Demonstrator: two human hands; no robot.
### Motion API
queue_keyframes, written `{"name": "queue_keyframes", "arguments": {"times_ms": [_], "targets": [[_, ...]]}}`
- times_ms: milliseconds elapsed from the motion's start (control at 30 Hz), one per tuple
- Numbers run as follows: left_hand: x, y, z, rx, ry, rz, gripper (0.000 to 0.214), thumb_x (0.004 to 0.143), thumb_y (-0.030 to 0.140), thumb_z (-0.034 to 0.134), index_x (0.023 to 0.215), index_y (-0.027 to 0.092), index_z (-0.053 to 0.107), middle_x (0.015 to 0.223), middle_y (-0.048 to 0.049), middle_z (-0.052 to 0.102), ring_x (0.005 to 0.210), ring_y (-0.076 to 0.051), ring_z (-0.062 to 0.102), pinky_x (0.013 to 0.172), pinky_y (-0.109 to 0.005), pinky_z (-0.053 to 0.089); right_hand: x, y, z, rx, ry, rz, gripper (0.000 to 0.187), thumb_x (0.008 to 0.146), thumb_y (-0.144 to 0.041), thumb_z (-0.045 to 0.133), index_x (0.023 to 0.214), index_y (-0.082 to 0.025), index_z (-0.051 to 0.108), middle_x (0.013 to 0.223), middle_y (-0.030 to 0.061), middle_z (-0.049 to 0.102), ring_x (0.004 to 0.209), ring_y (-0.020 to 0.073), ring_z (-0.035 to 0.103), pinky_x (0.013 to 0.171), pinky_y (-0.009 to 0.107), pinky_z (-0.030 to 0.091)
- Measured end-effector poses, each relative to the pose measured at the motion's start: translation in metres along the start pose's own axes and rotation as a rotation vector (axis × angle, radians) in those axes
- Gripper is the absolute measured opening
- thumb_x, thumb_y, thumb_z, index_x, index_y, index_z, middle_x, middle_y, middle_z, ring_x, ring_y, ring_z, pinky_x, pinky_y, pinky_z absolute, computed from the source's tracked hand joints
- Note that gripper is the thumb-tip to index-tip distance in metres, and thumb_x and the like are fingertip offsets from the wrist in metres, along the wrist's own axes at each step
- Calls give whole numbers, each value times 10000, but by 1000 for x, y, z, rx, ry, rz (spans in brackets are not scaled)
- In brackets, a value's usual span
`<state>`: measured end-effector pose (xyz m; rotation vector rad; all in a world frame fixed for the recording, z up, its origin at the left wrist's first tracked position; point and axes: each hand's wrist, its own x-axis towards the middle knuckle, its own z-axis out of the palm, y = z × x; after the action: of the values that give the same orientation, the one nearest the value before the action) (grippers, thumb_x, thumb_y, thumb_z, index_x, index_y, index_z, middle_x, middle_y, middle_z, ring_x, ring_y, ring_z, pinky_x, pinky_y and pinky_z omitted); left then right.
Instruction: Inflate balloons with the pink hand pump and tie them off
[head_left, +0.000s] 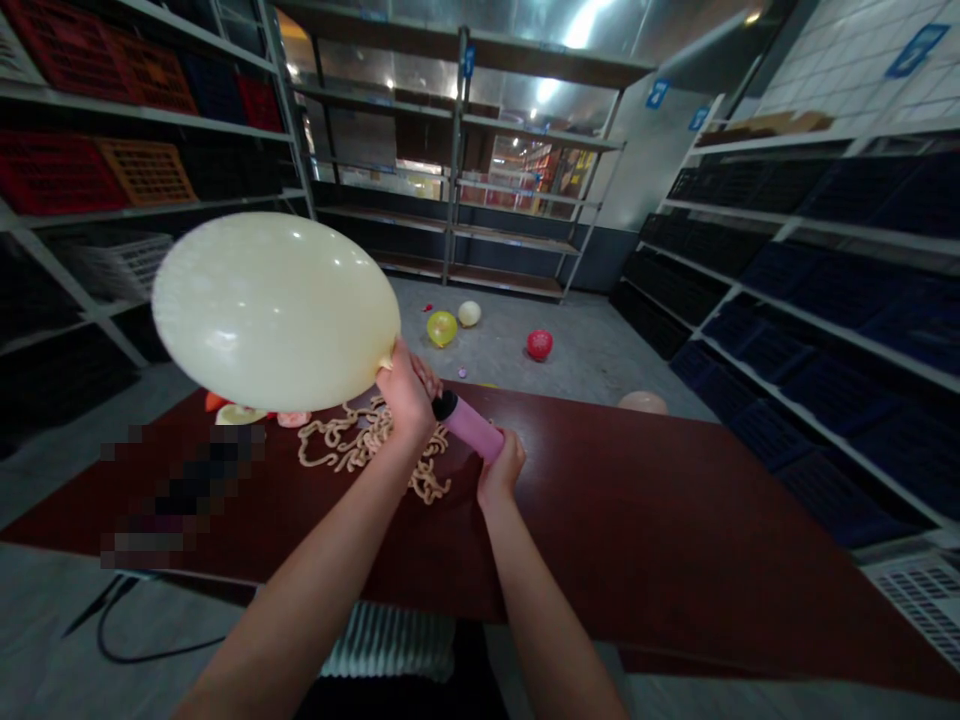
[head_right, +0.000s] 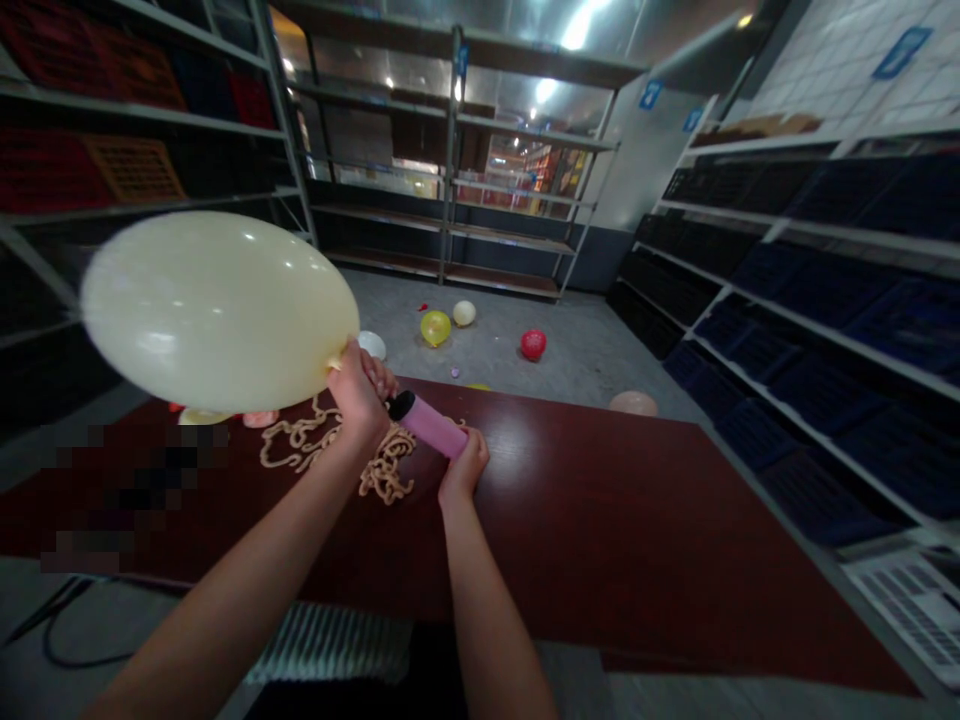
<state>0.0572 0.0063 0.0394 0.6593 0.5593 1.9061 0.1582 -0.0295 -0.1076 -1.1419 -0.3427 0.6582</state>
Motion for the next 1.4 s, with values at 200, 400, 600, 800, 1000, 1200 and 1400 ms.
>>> {"name": "queue_keyframes", "arguments": {"times_ms": [200,400,600,800,1000,1200,1400], "targets": [[-6,17,-28,-90,63,-9,598,911,430,673,506,207,295,371,60,276,293,-90,252,335,-229,238,-5,-7,0,-51,-31,-87,246,701,-386,490,663,-197,643,710,8,669,730,181,600,655,274,463],[2,35,-71,-148,195,-52,511,933,272,588,546,193,265,404,64,250,334,-83,218,379,-221,226,-15,-13,-4,-189,-133,-198,289,710,-385,523,664,-177,719,717,30,715,762,200,615,716,284,443],[20,73,-87,-112,289,-52,422,960,211,427,585,205,232,426,70,202,333,-90,220,407,-248,216,-19,-18,-7,-243,-162,-238,319,712,-395,505,678,-167,726,716,38,717,747,198,614,707,286,436],[40,110,-89,-97,283,0,387,965,171,376,600,206,251,446,70,207,339,-78,199,423,-251,196,-25,-22,-6,-244,-159,-258,325,723,-397,489,684,-168,717,721,33,714,751,195,619,704,283,442],[56,134,-70,-82,312,7,448,992,226,417,584,212,233,451,65,192,326,-97,215,385,-247,211,-27,-24,-4,-230,-132,-268,306,737,-377,492,696,-165,709,712,22,704,735,186,619,693,278,455],[58,111,-32,-30,255,-14,484,1052,296,396,601,205,247,444,62,224,322,-93,223,383,-242,212,-20,-19,-6,-246,36,-249,275,766,-324,431,684,-189,656,707,-4,646,734,166,578,679,267,443],[51,40,-14,11,180,-85,484,1080,326,380,623,222,258,447,64,208,332,-96,214,401,-258,199,-9,-8,-12,-287,108,-202,274,820,-321,389,743,-204,625,744,-4,624,732,170,583,624,270,452]]}}
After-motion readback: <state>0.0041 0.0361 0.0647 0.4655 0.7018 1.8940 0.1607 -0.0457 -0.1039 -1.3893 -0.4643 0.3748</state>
